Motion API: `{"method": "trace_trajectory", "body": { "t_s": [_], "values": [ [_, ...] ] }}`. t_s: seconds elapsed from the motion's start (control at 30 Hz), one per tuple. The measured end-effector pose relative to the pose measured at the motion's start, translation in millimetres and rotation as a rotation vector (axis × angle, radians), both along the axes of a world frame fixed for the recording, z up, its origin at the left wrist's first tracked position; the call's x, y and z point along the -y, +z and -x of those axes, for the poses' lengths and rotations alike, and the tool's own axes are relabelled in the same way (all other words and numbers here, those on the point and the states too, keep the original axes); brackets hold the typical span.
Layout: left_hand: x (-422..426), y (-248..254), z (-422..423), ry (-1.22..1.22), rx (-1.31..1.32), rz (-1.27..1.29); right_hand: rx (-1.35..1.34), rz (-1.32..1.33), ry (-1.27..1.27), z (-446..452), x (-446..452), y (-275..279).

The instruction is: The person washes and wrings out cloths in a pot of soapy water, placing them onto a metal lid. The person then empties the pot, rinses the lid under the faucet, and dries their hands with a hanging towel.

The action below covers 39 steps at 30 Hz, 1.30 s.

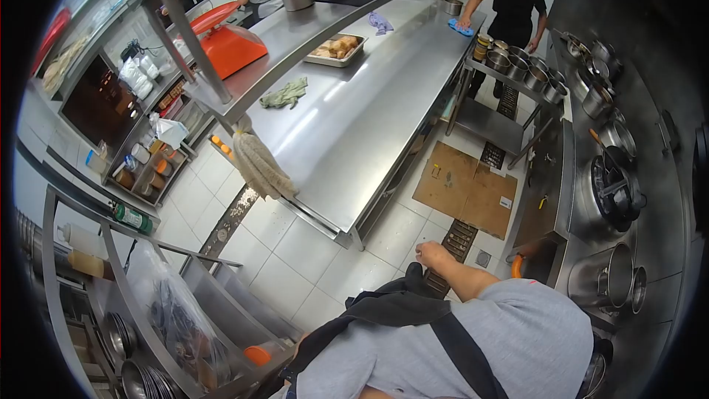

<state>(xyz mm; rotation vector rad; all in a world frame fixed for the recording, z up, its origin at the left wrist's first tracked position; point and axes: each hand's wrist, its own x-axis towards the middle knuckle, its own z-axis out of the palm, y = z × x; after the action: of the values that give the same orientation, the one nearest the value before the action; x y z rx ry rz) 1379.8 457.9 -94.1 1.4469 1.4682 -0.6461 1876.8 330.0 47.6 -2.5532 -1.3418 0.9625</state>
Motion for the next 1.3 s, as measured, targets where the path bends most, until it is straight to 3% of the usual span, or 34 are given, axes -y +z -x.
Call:
{"method": "trace_trajectory", "body": {
  "t_s": [0.23,0.33,0.37,0.43,0.47,0.5,0.57,0.6,0.67,0.77,0.8,0.87,0.9,0.97,1.1,1.17,1.23,1.3],
  "values": [
    [-14,-13,18,0.017,0.037,0.011,0.100,0.027,0.125,22,34,-40],
    [-34,2,3,0.148,0.093,0.039,0.163,0.015,0.090,21,31,-55],
    [-39,20,-2,0.238,0.171,0.038,0.162,0.008,0.084,20,34,-58],
    [-45,30,9,0.322,0.587,0.063,0.234,0.084,0.188,6,44,-68],
    [-48,84,1,0.556,0.666,0.164,0.292,0.163,0.252,2,46,-74],
    [-54,67,13,0.583,0.667,0.156,0.292,0.161,0.280,-2,39,-77],
    [-65,22,46,0.545,0.243,0.056,0.399,0.160,0.203,2,25,-81],
    [-53,22,62,0.557,0.226,0.067,0.306,0.113,0.275,11,12,-77],
    [-41,22,63,-0.248,-0.061,-0.259,0.183,-0.018,0.285,32,-15,-44],
    [-66,34,34,-0.052,0.180,-0.386,0.018,-0.190,0.229,76,-55,-23],
    [-84,46,18,0.094,0.268,-0.433,0.007,-0.179,0.226,86,-62,-25],
    [-119,150,-36,0.437,0.458,-0.281,0.007,-0.158,0.376,101,-73,-29],
    [-143,162,-60,0.511,0.612,-0.322,0.010,-0.156,0.366,109,-77,-21],
    [-187,210,-110,0.600,0.822,-0.325,-0.067,-0.306,0.450,122,-84,9],
    [-268,290,-194,0.602,0.938,-0.484,-0.151,-0.441,0.379,110,-99,54],
    [-296,303,-226,0.623,0.988,-0.599,-0.367,-0.341,0.046,94,-112,89],
    [-332,296,-249,0.381,0.982,-0.650,-0.445,-0.381,0.020,65,-130,99],
    [-336,268,-270,0.344,0.846,-0.885,-0.580,-0.513,-0.147,40,-149,108]
  ]
}}
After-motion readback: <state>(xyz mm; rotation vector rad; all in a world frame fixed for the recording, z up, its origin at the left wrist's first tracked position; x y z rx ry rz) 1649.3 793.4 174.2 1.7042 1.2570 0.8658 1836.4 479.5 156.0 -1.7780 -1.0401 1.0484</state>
